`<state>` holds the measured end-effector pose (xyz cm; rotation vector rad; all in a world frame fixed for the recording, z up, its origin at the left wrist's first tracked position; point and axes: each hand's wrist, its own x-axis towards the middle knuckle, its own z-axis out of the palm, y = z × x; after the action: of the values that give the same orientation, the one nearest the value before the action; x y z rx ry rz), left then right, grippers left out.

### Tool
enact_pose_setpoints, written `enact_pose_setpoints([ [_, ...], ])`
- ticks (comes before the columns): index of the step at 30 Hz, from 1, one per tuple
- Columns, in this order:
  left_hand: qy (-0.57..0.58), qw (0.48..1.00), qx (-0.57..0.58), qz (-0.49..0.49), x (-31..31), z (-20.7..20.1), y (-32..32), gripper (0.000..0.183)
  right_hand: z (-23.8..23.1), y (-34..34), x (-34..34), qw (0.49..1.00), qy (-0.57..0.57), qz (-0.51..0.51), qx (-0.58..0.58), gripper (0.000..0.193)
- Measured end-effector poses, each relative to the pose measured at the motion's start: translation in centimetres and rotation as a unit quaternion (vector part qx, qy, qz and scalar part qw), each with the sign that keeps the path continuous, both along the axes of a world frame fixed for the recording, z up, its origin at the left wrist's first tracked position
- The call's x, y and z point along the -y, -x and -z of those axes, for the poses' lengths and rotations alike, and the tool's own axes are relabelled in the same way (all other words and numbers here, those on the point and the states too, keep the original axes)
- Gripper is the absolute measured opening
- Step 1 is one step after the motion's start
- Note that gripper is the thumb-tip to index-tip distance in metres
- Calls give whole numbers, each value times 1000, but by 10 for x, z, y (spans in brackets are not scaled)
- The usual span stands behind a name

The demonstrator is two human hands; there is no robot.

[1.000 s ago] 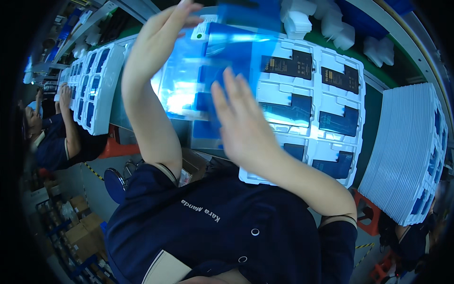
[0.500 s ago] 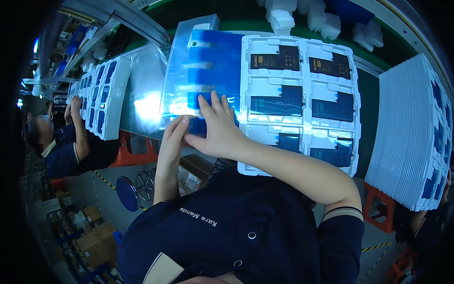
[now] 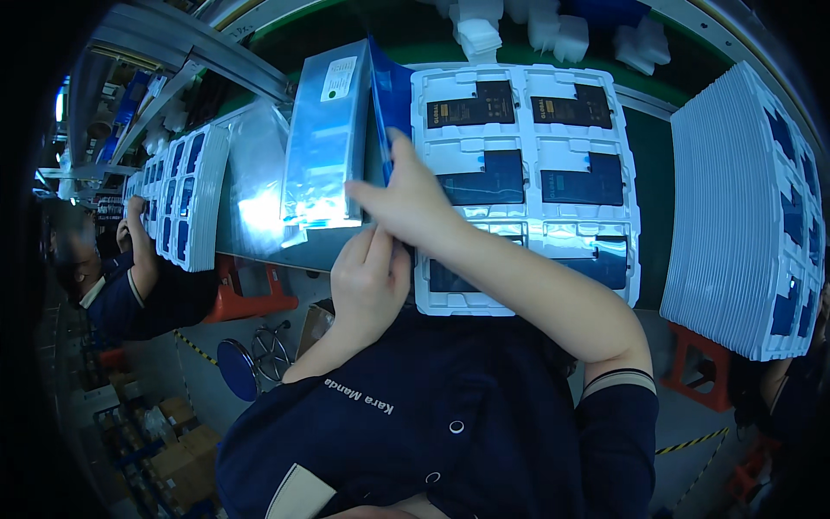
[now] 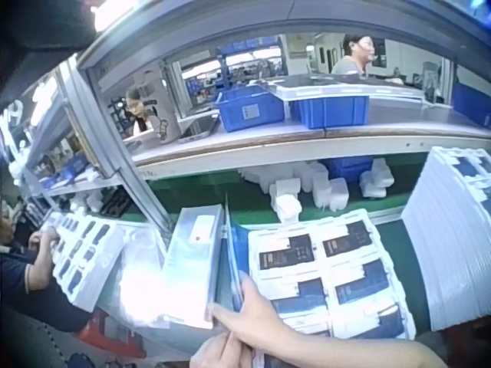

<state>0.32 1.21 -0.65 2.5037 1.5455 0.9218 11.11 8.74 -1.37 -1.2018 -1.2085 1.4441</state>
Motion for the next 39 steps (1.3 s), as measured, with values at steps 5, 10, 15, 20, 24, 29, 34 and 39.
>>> enact_pose_setpoints([
  [5, 81, 985, 56, 145, -6, -25, -4, 49, -16, -42, -11, 998, 15, -32, 53, 37],
  [10, 265, 849, 456, -39, -24, 38, 14, 42, -17, -67, -13, 997, 69, -8, 21, 26],
  [15, 398, 725, 562, -25, -35, 15, 14, 49, -23, -59, -11, 967, 198, -13, -161, 33],
  [20, 294, 786, 544, -15, -38, 7, 22, 69, 1, -43, -6, 985, 115, 6, -127, 50],
  [24, 364, 683, 632, 37, -41, 7, 33, 66, -11, -53, -4, 994, 44, -58, -84, 50],
  [29, 407, 457, 785, 101, -56, -9, 56, 58, -64, -115, -6, 891, -102, -433, 89, 46],
  [34, 279, 756, 591, 39, -43, -11, 87, 71, -113, -125, -32, 792, -119, -427, 419, 37],
  [39, 463, 733, 498, 11, 3, 1, 87, 56, -96, -37, -58, 614, -311, -261, 677, 21],
])
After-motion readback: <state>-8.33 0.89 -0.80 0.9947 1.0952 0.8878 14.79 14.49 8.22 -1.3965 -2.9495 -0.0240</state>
